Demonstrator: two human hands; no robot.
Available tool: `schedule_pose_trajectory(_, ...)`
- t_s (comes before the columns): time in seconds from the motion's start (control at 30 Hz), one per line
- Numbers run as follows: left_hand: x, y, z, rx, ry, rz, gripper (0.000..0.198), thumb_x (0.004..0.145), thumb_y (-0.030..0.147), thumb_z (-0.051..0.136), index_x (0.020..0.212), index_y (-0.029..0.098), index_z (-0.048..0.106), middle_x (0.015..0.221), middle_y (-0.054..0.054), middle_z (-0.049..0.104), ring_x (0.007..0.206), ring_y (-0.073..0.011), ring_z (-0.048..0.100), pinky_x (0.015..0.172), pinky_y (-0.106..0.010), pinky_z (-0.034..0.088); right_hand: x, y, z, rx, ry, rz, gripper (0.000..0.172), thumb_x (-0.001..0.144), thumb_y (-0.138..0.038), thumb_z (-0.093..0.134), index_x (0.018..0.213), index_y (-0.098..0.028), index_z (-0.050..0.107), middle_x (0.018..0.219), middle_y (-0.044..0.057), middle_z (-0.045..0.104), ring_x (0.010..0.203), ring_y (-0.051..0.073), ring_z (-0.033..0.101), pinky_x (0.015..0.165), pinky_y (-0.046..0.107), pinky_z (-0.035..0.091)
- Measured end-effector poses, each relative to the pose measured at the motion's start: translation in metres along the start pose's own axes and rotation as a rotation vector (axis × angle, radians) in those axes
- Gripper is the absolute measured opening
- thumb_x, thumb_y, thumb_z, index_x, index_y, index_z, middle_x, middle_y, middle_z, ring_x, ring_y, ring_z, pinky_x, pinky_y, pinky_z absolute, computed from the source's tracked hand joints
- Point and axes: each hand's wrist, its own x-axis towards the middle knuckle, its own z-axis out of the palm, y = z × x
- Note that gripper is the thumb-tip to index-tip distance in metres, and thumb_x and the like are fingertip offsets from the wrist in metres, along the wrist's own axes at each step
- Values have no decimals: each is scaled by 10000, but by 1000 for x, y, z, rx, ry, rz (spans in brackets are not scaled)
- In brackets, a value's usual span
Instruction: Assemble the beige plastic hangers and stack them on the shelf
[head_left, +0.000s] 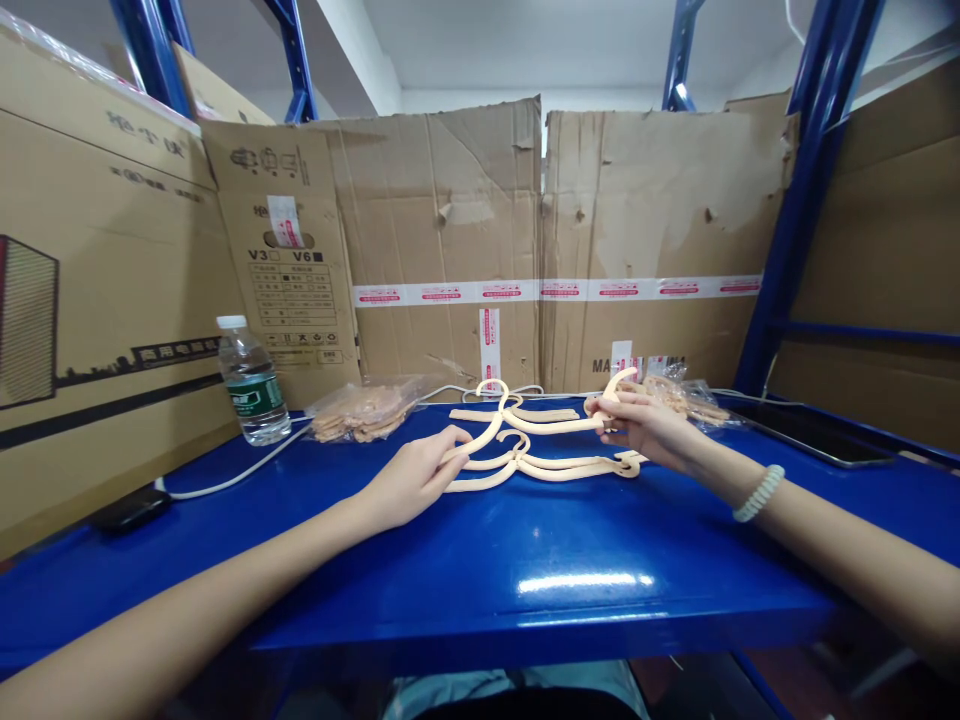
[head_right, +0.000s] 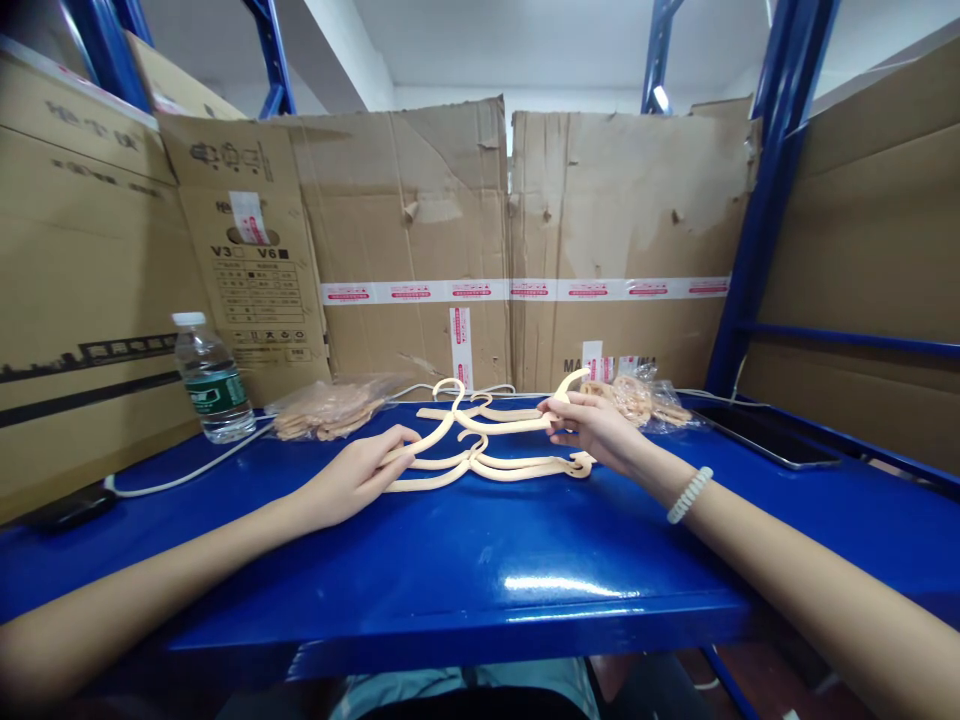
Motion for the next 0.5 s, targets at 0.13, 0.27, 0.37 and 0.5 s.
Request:
schedule_pose_trajectory(0.13, 3, -7, -16, 149, -40, 114, 249, 966, 322, 322, 978, 183, 528, 858, -28, 602, 732, -161, 552, 670, -272, 399, 1, -14, -12, 35, 9, 8, 206, 675, -272, 785, 792, -135, 684, 687, 19, 619, 590, 93, 546, 564, 214, 491)
schedule_pose_trajectory(0.27, 5, -10, -30, 298, -85, 265, 247, 960, 288, 341, 927, 176, 559, 921, -60, 585, 837, -184, 529, 757, -302, 403, 2, -24, -32, -56, -61, 26, 221, 657, -293, 789, 779, -137, 693, 701, 28, 643, 621, 115, 572, 591, 238, 487)
schedule_pose_trajectory(0.37, 4, -10, -34, 341, -119, 336, 247, 956, 277, 363, 917, 178, 586, 944, -72, 567, 880, -198, 498, 806, -327, 391, 1, -28, -46, -215, -131, 79, 259, 654, -335, 791, 801, -140, 707, 738, 34, 661, 658, 122, 584, 620, 245, 480)
schedule_pose_trajectory(0.5, 3, -10, -29, 304, -194, 343, 233, 956, 273, 384, 929, 181, 597, 948, -69, 561, 853, -186, 501, 771, -307, 393, 1, -34, -57, -554, -275, 107, 284, 642, -367, 788, 799, -137, 733, 702, 22, 650, 642, 115, 559, 612, 243, 451)
